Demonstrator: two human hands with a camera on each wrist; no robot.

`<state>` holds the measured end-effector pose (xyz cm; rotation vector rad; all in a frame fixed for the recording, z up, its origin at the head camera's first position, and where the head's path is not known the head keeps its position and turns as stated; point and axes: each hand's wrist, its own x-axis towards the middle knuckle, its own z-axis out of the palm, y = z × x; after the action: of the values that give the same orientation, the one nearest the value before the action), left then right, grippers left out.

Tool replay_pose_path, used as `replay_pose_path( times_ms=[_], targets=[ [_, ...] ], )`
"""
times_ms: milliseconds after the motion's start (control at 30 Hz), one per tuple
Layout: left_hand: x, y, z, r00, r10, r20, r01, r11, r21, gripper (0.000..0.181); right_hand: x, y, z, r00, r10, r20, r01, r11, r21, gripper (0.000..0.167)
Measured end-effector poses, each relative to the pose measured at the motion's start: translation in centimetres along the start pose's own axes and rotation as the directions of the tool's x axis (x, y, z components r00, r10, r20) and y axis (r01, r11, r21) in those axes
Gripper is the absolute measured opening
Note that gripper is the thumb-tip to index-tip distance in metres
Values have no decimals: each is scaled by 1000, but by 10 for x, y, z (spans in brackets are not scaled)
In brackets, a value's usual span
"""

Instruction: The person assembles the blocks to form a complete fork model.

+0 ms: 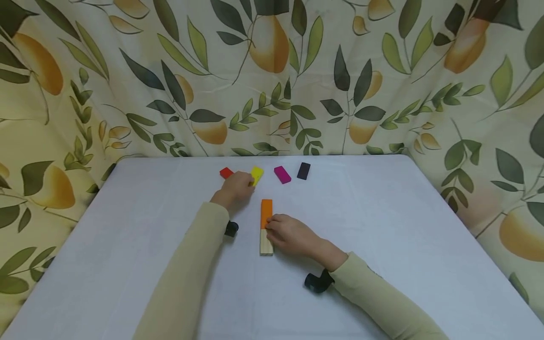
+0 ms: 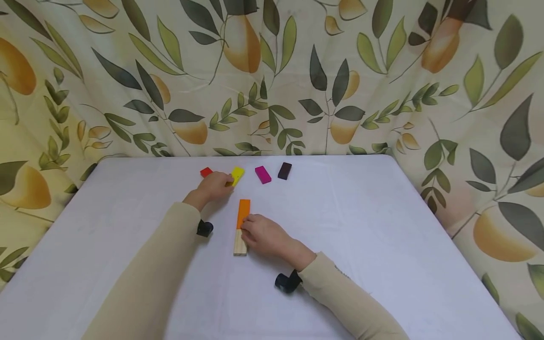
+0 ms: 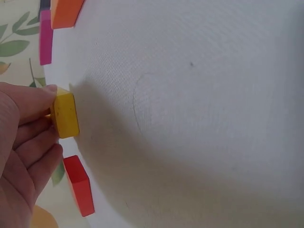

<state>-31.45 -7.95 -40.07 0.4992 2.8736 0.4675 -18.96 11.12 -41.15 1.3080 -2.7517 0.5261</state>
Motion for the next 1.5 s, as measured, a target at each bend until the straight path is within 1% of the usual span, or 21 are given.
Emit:
replay_pose_path(
  times_ms=[67,200,267,400,467,667,733,867,900,967,1100,1167,1267,1433,1500],
  targets=[
    [0,2,0,1000,2,10,-2,1000,-9,15,0,1,0,1000,5,0,-5,1000,-3,22],
    [-1,4,0,1000,-15,16,16,1000,-22,18,-1,2,0,1000,14,8,-14,1000,1,24],
    [-2,4,0,999,-29,25,30,999,-35,23,-1,2,0,1000,13,9,-13,1000,3,24],
    [-4,4,0,998,-31,52,34,998,-57,35,-1,1,0,1000,11,5,-11,1000,3,23],
    [-5,5,-1,998,-25,63,29,998,-62,38,-1,1,0,1000,12,7,-12,1000,1,23],
    [-5,1,-1,997,21,71,-14,995,-94,38,-1,2,0,1000,5,10,-5,1000,-5,23],
    [-5,0,-2,996,48,78,-41,995,-91,37,0,2,0,1000,9,15,-9,1000,-6,24],
    [-6,1,-5,992,79,96,-73,995,-73,38,0,2,-1,1000,17,22,-17,1000,-4,24],
    [-6,1,-6,992,81,98,-75,995,-70,38,0,2,-1,1000,17,21,-17,1000,-4,24],
    [-6,2,-7,992,69,106,-61,995,-82,39,0,2,-1,1000,18,21,-18,1000,-3,24],
    [-7,2,-7,991,54,123,-39,992,-120,40,0,2,-1,1000,15,18,-15,1000,-2,25],
    [-7,2,-7,990,56,127,-40,991,-128,41,0,2,0,1000,17,19,-17,1000,0,25],
    [-7,1,-6,989,63,131,-46,990,-132,41,0,2,0,1000,9,17,-9,1000,6,25],
    [-9,-1,-4,990,81,116,-67,991,-119,44,0,2,0,999,19,33,-20,1000,12,25],
    [-10,0,-5,992,72,107,-62,993,-98,45,0,2,0,999,27,39,-27,1000,12,26]
  ],
)
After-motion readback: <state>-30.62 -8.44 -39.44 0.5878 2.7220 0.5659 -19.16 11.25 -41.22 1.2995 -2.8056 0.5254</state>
